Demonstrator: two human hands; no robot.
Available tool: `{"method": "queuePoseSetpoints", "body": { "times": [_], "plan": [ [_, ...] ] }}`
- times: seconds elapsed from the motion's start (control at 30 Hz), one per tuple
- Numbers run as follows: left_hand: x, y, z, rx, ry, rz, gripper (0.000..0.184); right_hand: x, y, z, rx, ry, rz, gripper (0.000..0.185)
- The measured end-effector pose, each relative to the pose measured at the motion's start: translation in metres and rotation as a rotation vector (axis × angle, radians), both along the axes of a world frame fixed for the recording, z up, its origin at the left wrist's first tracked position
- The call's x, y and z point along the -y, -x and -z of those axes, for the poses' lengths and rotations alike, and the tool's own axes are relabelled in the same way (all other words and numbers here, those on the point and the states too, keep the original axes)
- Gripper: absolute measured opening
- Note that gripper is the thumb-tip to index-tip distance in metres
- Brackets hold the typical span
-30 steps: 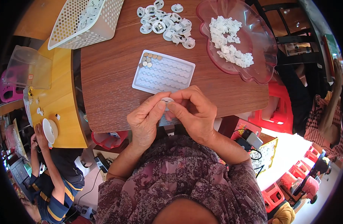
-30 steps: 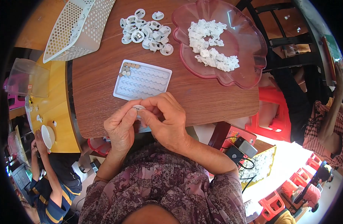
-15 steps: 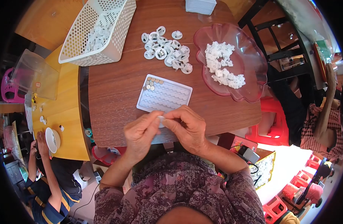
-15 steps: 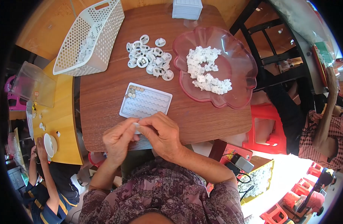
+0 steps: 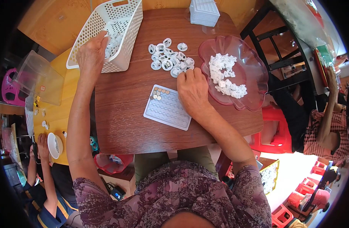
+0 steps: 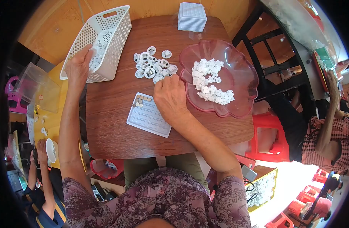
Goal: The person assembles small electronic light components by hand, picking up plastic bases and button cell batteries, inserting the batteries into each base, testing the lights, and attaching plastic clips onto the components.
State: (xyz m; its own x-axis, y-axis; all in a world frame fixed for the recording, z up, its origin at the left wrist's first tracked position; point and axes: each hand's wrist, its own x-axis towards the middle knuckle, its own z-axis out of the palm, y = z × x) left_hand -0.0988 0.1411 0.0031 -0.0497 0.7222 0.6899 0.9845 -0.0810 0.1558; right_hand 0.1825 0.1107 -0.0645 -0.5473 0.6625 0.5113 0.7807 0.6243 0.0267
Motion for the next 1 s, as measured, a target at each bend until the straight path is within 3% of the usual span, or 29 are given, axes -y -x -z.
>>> {"method": "queuePoseSetpoints", "body": {
  "times": [0.07,0.13,0.2,0.27,0.37,0.4,0.43,0.5,0.67,0.93,1.0],
  "plan": [
    [0.004,-0.007,-0.002,-0.021,0.040,-0.031,0.024,-0.002,0.001,0.002,-0.038,-0.017,-0.003,0.010],
    [0.019,-0.022,-0.008,-0.143,-0.220,0.056,0.024,-0.001,0.002,0.002,-0.081,-0.032,-0.005,0.012],
    [0.047,-0.046,-0.012,-0.018,-0.242,0.183,0.026,0.008,0.002,-0.004,-0.349,-0.033,-0.141,0.013],
    [0.082,-0.074,-0.007,0.228,-0.093,0.283,0.027,0.021,0.000,-0.009,-0.403,-0.086,-0.202,0.014],
    [0.121,-0.109,0.014,0.952,0.291,0.416,0.029,0.042,-0.001,-0.013,-0.456,-0.159,-0.283,0.019],
    [0.128,-0.119,0.027,1.274,0.368,0.442,0.031,0.049,-0.003,-0.015,-0.450,-0.180,-0.313,0.022],
    [0.134,-0.126,0.032,1.278,0.375,0.437,0.031,0.056,-0.005,-0.020,-0.405,-0.162,-0.340,0.027],
    [0.143,-0.133,0.040,1.858,0.451,0.550,0.033,0.067,-0.005,-0.022,-0.407,-0.161,-0.360,0.029],
    [0.156,-0.132,0.062,2.059,0.471,0.620,0.035,0.084,-0.003,-0.012,-0.437,-0.101,-0.398,0.039],
    [0.162,-0.127,0.064,2.140,0.473,0.668,0.040,0.091,-0.005,-0.012,-0.444,0.019,-0.441,0.038],
    [0.162,-0.125,0.057,2.283,0.516,0.647,0.037,0.089,-0.005,-0.010,-0.482,0.050,-0.437,0.036]
  ]
}}
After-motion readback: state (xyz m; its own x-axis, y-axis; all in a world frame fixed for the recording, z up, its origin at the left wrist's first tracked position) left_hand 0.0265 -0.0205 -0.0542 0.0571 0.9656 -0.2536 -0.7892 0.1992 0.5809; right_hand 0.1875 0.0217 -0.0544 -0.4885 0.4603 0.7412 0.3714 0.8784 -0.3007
